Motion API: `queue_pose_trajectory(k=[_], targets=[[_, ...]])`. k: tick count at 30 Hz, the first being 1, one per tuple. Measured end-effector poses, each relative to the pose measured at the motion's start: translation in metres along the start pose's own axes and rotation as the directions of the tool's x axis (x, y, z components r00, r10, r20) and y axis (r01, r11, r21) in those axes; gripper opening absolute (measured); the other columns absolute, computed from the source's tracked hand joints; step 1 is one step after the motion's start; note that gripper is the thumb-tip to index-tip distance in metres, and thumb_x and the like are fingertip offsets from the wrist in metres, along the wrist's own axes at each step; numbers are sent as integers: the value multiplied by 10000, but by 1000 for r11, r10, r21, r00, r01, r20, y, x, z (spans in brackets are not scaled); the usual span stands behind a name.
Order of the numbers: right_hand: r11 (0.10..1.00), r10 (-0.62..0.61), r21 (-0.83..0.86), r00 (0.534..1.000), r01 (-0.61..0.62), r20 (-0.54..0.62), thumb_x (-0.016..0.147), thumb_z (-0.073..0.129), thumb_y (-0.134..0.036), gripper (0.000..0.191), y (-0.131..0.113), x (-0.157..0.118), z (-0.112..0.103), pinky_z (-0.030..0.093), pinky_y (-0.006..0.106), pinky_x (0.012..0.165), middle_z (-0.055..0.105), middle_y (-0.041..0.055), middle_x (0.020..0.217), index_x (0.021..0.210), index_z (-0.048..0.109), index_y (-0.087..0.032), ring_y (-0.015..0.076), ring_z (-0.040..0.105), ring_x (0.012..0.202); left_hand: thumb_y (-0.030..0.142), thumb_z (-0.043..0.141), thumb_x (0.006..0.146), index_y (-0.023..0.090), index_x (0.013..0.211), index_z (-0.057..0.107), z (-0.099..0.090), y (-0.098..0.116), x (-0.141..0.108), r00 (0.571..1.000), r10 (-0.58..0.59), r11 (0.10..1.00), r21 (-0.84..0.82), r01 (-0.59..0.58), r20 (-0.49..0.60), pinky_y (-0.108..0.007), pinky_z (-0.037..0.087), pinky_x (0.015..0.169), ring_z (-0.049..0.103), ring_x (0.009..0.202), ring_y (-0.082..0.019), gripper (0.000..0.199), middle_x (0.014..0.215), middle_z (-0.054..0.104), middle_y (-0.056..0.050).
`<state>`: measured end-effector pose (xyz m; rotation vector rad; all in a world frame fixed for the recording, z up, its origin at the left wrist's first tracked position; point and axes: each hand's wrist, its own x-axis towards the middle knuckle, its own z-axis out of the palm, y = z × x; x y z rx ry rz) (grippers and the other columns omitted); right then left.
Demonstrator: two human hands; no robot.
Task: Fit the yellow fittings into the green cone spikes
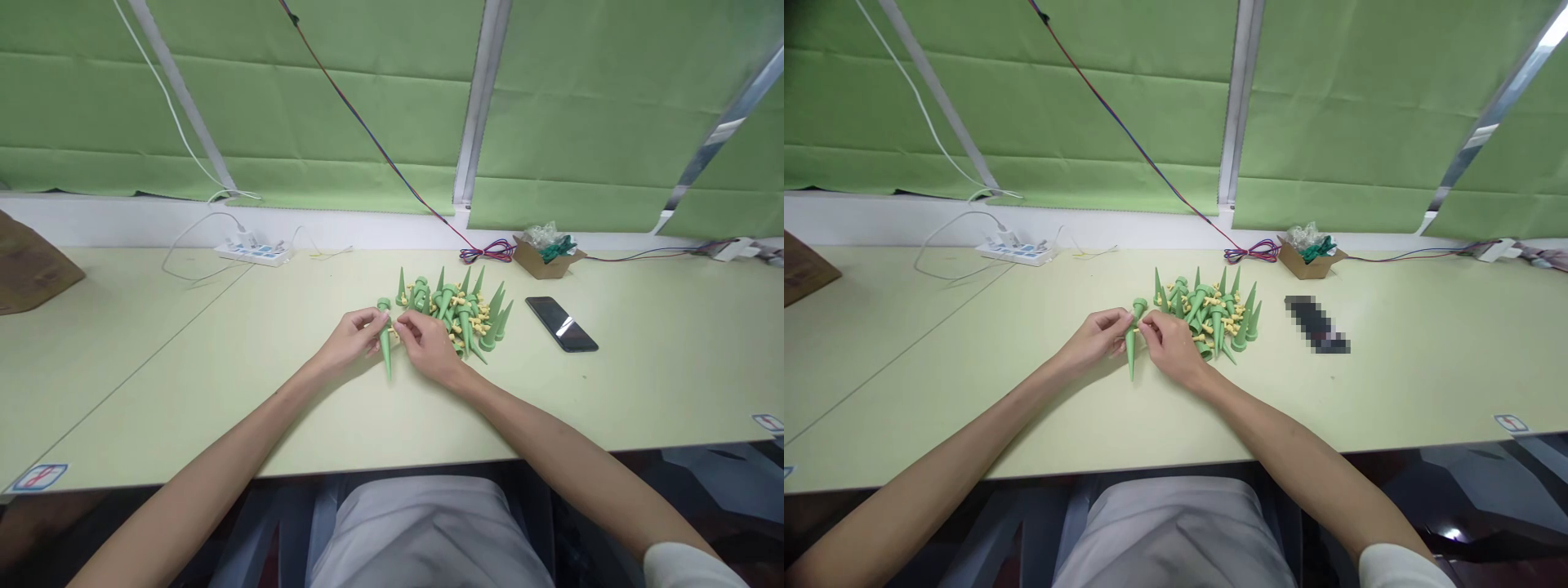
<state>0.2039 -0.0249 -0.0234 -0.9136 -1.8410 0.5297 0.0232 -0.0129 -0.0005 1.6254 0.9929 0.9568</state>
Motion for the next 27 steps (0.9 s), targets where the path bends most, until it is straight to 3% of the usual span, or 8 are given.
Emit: queue_pose_trajectory(k=[12,17,27], targets=[[999,35,4,999,-35,-4,964,496,-335,258,0,0,1,350,249,569,517,-32,612,749,537,-199,112,433,534,599,645,878,182,746,586,1,-1,-1,999,16,993,120,-12,-36,-258,276,495,392,484,-98,441,527,453,38],[994,105,31,994,-105,-13,930,521,-333,255,-1,1,1,330,249,550,500,-38,589,714,532,-199,109,414,523,574,641,887,182,769,590,4,3,-5,998,36,987,161,-28,-46,-250,242,477,349,476,-91,412,508,397,56],[978,191,96,981,-187,-35,874,559,-344,271,0,3,2,293,257,528,446,-47,557,651,520,-195,103,372,513,456,620,919,171,783,650,7,-2,-3,959,270,909,354,-222,-91,-246,409,553,499,690,-133,317,817,558,-28]])
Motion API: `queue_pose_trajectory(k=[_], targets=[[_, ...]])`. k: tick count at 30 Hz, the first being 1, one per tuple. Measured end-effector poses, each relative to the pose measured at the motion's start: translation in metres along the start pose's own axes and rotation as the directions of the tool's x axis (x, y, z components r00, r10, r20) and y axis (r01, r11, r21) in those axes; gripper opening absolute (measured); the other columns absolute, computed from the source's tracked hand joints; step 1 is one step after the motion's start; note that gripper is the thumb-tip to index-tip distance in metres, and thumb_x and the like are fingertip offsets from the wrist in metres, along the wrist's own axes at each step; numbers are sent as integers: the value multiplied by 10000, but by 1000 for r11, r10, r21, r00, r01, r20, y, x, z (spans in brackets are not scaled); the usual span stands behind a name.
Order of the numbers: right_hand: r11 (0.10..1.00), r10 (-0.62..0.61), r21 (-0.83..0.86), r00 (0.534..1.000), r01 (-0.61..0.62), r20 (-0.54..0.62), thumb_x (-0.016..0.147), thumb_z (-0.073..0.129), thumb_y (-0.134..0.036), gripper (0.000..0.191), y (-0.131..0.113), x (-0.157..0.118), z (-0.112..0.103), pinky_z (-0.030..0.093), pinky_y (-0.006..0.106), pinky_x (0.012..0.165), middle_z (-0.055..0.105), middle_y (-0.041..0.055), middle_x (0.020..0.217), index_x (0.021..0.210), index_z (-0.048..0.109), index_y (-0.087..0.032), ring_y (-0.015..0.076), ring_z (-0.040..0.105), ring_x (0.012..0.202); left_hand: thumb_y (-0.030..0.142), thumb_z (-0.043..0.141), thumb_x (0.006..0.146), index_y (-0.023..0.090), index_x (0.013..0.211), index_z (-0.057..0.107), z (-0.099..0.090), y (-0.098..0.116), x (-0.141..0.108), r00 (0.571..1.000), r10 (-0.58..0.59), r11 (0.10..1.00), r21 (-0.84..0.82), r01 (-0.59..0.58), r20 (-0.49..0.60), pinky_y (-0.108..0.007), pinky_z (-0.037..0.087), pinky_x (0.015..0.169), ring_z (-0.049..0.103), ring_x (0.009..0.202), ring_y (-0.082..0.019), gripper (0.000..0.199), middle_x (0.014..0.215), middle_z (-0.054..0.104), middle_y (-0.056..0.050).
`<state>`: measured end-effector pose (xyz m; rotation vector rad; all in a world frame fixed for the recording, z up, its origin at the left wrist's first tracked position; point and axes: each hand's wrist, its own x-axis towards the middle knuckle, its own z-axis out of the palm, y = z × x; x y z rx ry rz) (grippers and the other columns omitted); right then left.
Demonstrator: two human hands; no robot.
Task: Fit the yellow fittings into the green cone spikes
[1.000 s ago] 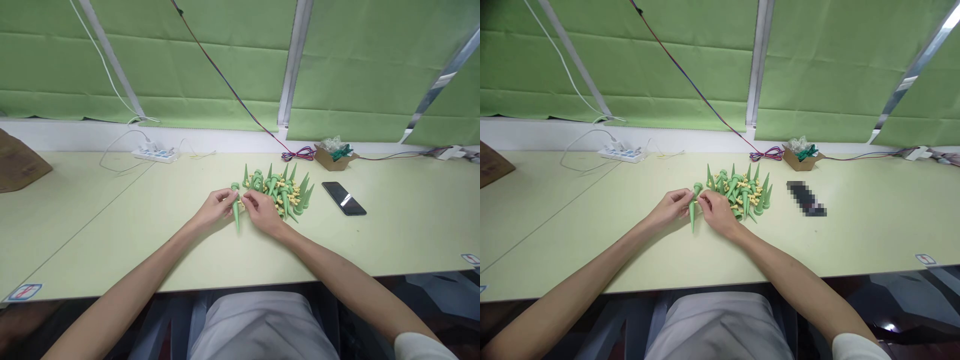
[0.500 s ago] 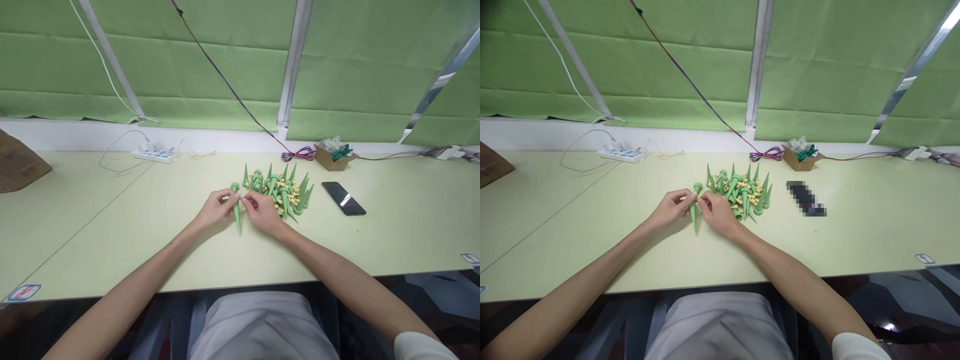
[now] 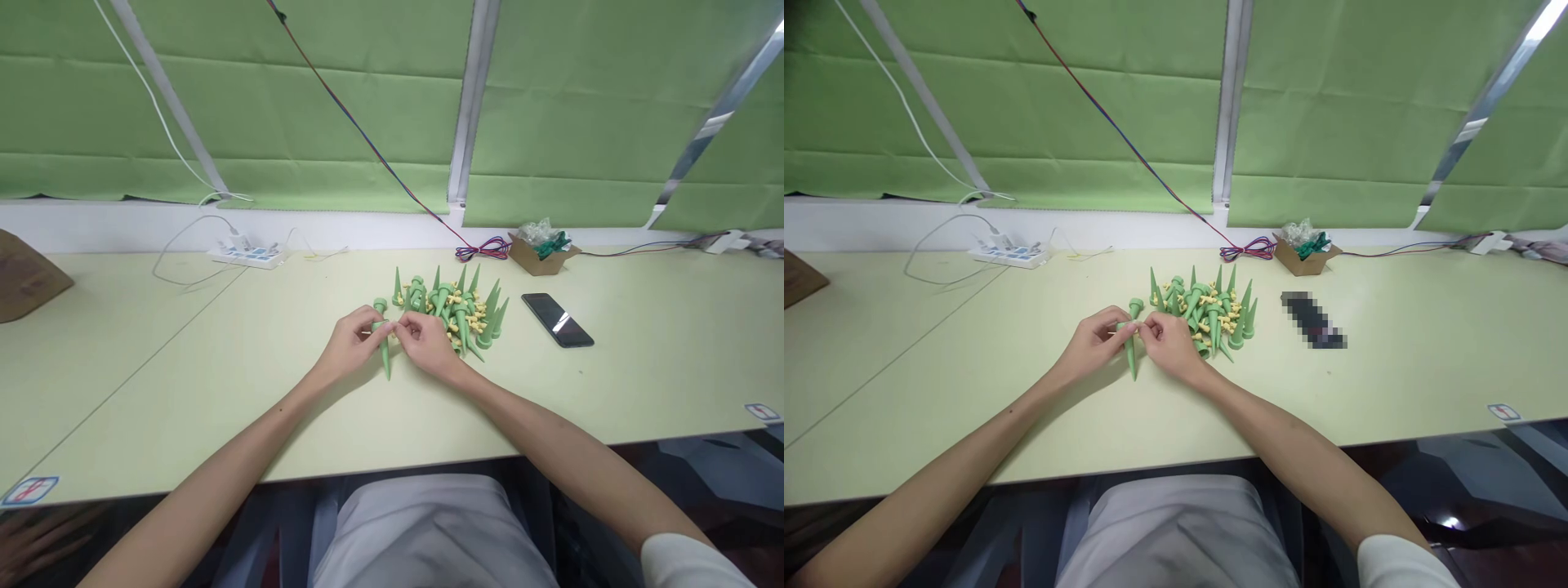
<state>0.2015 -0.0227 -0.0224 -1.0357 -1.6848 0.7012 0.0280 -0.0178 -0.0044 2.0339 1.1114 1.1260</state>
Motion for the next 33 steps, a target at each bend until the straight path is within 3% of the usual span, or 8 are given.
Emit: queue_pose_trajectory(k=[9,24,29,33], targets=[[997,21,69,1000,-21,1,887,568,-405,296,-2,0,0,303,256,503,484,-32,574,680,535,-197,110,400,515,464,625,909,176,827,676,-2,6,0,999,26,1000,-11,-26,-21,-251,451,577,554,760,-159,304,892,596,-57],[882,232,388,963,-268,137,848,660,-442,332,-5,1,2,302,230,360,483,-67,486,658,528,-205,77,414,339,355,605,934,179,845,688,-2,10,-5,976,205,972,131,-194,-69,-253,509,625,618,843,-170,214,982,639,-97],[872,222,425,970,-241,95,864,657,-454,345,-9,0,-2,282,221,346,491,-67,517,675,519,-202,71,426,337,392,587,953,195,993,657,-3,12,-5,983,168,982,100,-161,-69,-260,509,673,607,825,-151,212,1052,650,-81],[864,225,449,973,-228,61,864,653,-506,365,-12,0,-3,286,220,346,486,-70,540,708,507,-210,73,426,351,448,586,954,234,1150,541,-2,10,-5,991,55,997,-51,-62,-120,-249,501,649,604,750,-111,293,1142,611,-58]])
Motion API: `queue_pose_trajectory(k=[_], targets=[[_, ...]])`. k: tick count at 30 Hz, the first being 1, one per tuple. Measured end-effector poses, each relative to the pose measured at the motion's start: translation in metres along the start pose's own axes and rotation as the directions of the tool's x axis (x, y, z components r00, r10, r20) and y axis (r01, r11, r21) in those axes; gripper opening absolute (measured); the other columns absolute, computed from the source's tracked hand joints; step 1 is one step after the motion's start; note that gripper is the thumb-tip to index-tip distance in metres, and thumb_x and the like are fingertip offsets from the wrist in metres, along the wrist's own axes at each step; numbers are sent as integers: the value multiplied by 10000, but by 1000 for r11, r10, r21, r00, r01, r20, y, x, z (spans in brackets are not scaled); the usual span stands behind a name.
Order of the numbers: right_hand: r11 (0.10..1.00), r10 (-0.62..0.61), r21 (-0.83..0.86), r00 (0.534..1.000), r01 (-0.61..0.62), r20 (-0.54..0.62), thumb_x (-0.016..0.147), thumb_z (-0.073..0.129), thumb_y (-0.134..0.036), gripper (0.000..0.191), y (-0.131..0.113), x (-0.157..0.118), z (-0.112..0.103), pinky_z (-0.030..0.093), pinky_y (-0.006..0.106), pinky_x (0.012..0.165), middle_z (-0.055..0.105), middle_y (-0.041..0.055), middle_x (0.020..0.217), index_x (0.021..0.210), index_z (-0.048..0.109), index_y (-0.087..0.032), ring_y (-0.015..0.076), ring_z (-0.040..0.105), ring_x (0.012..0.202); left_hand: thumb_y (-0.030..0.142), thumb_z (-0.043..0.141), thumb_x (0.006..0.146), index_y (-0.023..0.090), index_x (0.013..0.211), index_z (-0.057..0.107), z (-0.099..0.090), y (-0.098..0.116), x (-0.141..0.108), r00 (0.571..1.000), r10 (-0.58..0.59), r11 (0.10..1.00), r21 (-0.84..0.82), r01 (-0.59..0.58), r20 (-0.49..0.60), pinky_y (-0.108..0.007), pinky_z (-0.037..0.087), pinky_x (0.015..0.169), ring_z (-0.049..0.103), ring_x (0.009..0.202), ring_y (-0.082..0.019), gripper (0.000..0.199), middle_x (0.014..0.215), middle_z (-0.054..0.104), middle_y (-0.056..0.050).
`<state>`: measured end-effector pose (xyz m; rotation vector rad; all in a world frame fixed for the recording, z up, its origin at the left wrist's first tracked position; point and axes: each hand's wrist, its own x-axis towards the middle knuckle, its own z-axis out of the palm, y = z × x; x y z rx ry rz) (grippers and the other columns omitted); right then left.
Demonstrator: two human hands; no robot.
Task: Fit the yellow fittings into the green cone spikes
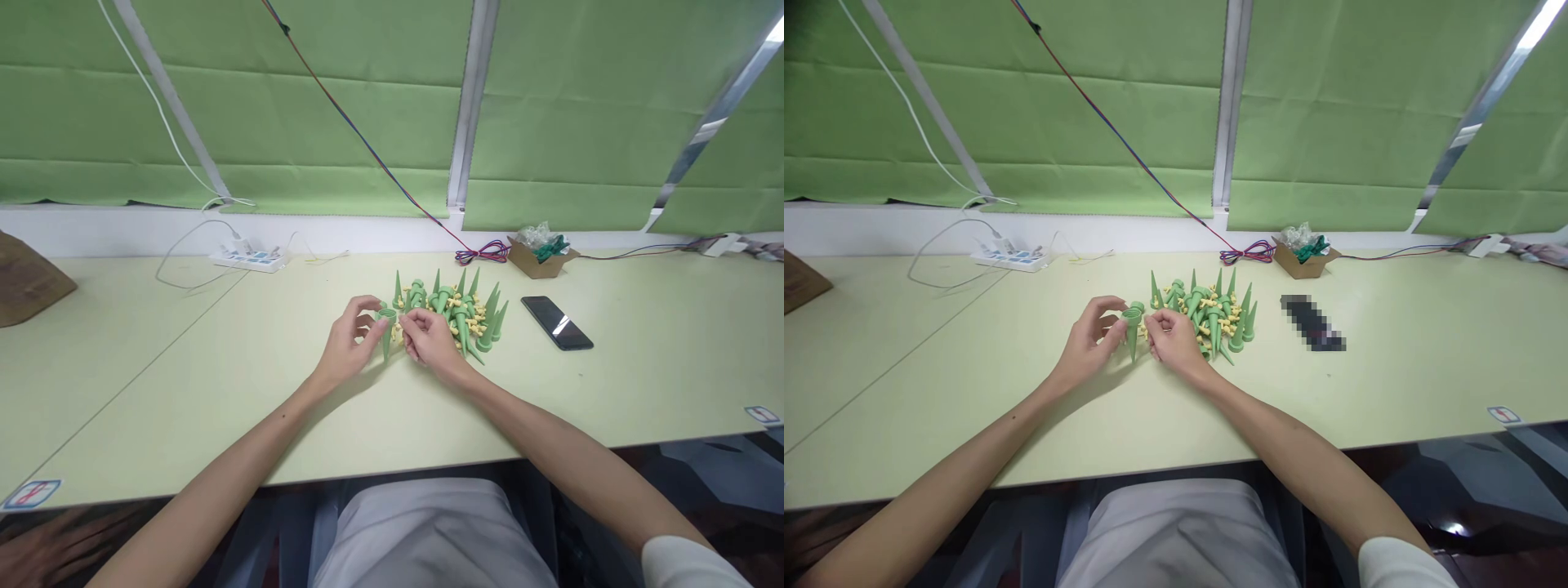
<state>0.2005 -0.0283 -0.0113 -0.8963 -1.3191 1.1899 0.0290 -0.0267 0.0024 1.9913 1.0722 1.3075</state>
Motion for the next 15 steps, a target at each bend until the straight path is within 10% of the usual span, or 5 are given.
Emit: queue_pose_trajectory(k=[4,10,15], targets=[[998,-45,-40,998,44,-36,867,629,-570,387,2,2,-1,322,234,364,484,-66,564,752,513,-220,80,425,374,560,537,959,201,877,537,-1,-4,5,984,-166,979,-132,157,-59,-227,413,517,490,561,-92,369,787,582,-4],[964,-188,-191,982,185,1,930,560,-508,314,2,0,-2,379,262,444,509,-36,606,805,542,-221,112,474,453,748,494,885,160,598,611,-4,-3,9,863,-411,828,-276,488,294,-231,318,393,466,459,-121,665,512,510,-39],[933,-215,-284,976,219,45,968,511,-488,313,4,-4,-3,374,259,490,500,-33,620,816,554,-218,115,463,499,769,506,866,146,605,643,-1,-1,7,806,-446,745,-338,575,388,-219,300,382,441,441,-104,689,511,524,-49]])
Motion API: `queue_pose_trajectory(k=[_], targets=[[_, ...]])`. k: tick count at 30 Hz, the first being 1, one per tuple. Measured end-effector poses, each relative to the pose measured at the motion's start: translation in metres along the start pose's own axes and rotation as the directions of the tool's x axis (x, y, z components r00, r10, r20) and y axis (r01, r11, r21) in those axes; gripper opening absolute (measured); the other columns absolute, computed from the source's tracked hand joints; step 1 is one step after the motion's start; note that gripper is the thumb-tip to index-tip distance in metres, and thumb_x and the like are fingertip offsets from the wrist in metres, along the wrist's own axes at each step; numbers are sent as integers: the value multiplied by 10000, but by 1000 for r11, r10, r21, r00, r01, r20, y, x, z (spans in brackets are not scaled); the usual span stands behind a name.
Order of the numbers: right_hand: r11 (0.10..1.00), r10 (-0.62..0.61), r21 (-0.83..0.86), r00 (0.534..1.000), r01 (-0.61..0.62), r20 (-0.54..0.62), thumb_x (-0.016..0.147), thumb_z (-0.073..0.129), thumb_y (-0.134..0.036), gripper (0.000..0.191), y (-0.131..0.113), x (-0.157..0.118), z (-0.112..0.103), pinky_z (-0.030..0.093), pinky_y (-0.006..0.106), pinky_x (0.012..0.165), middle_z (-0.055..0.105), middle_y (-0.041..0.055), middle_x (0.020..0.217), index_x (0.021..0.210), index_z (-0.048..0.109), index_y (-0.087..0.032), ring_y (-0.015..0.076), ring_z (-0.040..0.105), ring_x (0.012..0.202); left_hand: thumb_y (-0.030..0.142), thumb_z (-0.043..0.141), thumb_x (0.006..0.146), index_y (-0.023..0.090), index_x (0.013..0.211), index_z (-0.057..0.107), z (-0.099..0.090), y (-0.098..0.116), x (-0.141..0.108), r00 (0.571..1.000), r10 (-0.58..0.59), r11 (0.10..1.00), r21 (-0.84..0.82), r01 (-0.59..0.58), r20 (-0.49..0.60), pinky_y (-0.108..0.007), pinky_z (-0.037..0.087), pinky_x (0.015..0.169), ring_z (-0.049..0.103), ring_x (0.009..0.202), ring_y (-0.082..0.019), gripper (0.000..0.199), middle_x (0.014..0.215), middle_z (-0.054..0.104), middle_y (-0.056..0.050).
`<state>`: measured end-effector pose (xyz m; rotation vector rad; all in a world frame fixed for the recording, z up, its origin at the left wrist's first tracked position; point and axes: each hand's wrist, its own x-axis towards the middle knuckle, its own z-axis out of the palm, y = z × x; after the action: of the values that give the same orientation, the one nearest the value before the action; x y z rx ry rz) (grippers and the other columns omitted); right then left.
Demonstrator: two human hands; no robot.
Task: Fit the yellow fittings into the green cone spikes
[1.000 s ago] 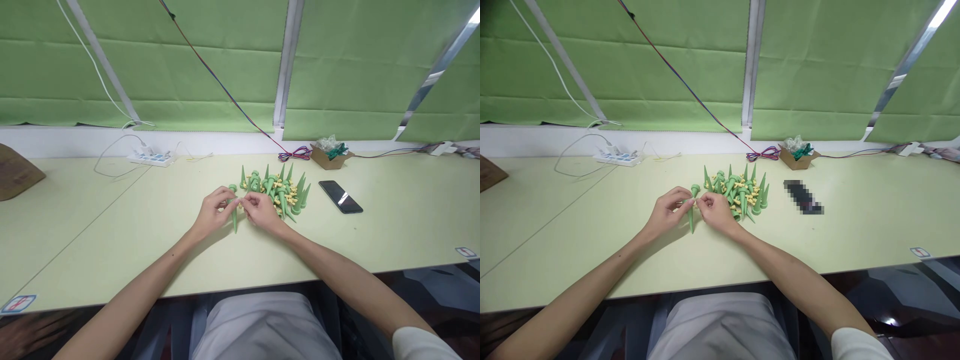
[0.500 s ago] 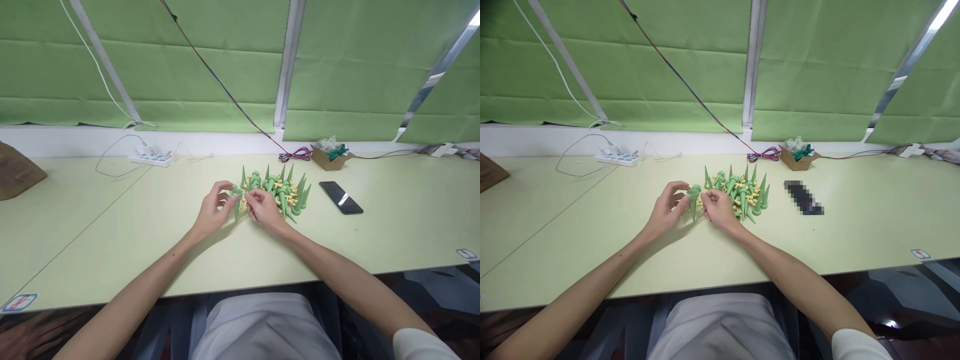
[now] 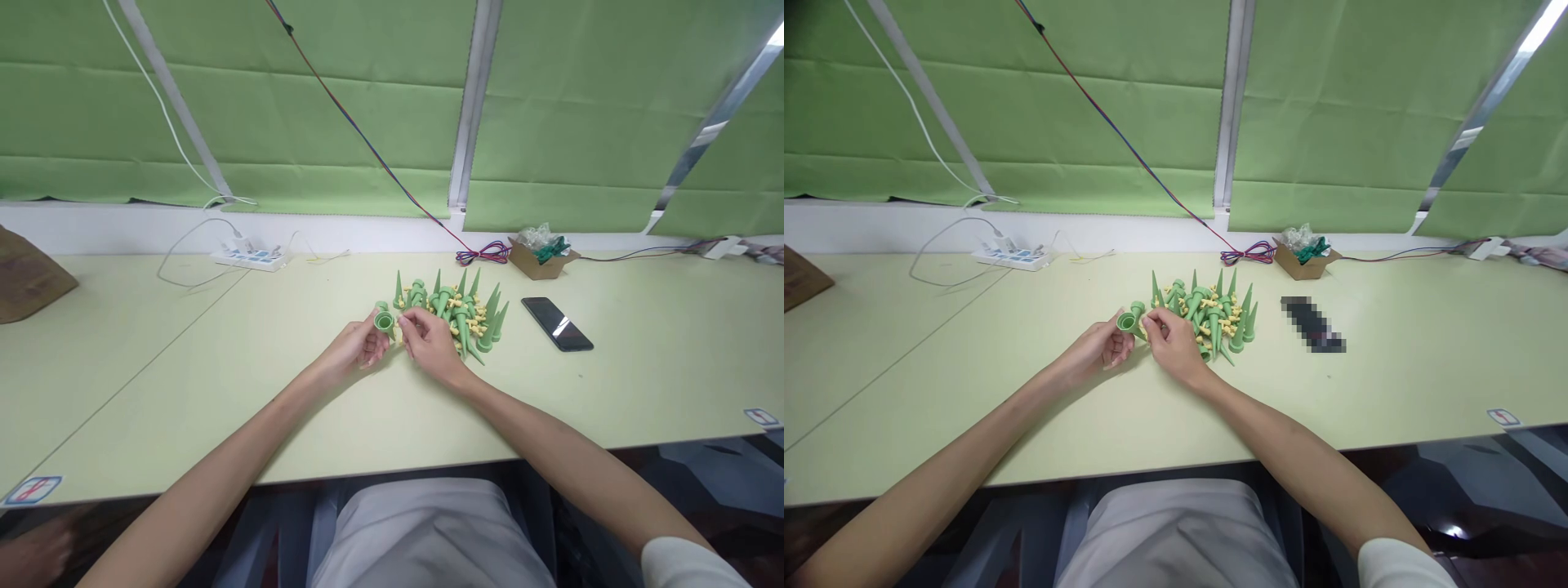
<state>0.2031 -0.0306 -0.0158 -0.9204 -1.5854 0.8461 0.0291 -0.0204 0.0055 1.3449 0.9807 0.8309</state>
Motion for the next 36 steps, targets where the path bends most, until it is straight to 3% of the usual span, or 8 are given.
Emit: queue_pose_trajectory(k=[8,15,18,23,27,30,33,36], targets=[[1000,0,-17,1000,0,1,966,511,-461,296,0,0,-2,364,259,503,496,-31,617,803,549,-217,119,450,513,710,581,859,142,671,650,-2,1,-1,999,-10,1000,-29,11,34,-225,301,399,448,456,-98,602,569,552,-44],[998,1,-60,1000,-1,-9,949,506,-460,301,3,2,-2,357,260,509,469,-34,610,776,534,-216,121,429,521,599,643,866,199,613,457,-3,0,-3,990,134,987,80,-137,44,-263,329,470,414,472,-105,509,536,415,29],[997,-18,-79,1000,17,-21,943,508,-440,297,4,4,-2,359,260,527,476,-25,643,756,532,-210,122,428,552,560,633,890,201,671,459,-4,0,-5,981,181,962,195,-191,70,-265,317,495,407,485,-103,454,573,438,35],[994,-2,-107,1000,0,-25,927,512,-416,296,4,5,-4,325,259,532,482,-17,656,727,540,-199,123,411,579,483,568,941,194,756,522,-1,0,-9,954,300,838,469,-280,33,-260,292,520,384,544,-111,347,622,432,38],[993,13,-115,1000,-15,-24,915,521,-401,298,3,6,-5,322,259,549,498,-12,658,702,547,-193,127,424,600,407,583,933,188,718,509,-2,-4,-7,876,478,663,628,-408,65,-263,349,569,441,625,-125,315,734,492,6],[992,16,-124,999,-20,-33,911,529,-387,297,6,7,-5,326,262,558,514,-9,661,691,554,-189,126,429,602,382,574,944,186,720,528,-5,-8,-4,838,535,569,687,-451,106,-268,369,587,464,646,-129,302,783,505,-9],[992,18,-127,999,-23,-40,909,534,-378,294,8,8,-5,333,262,563,514,-11,656,686,552,-188,125,429,595,378,558,958,185,746,554,-6,-9,-3,825,553,524,719,-456,120,-274,384,610,473,655,-132,287,799,511,-14],[993,2,-119,996,-13,-90,920,535,-378,283,6,8,-5,342,262,563,518,-14,652,710,553,-189,124,436,585,391,549,966,188,879,610,-4,-7,-3,835,545,557,711,-428,75,-268,402,615,496,662,-129,230,856,559,-21]])
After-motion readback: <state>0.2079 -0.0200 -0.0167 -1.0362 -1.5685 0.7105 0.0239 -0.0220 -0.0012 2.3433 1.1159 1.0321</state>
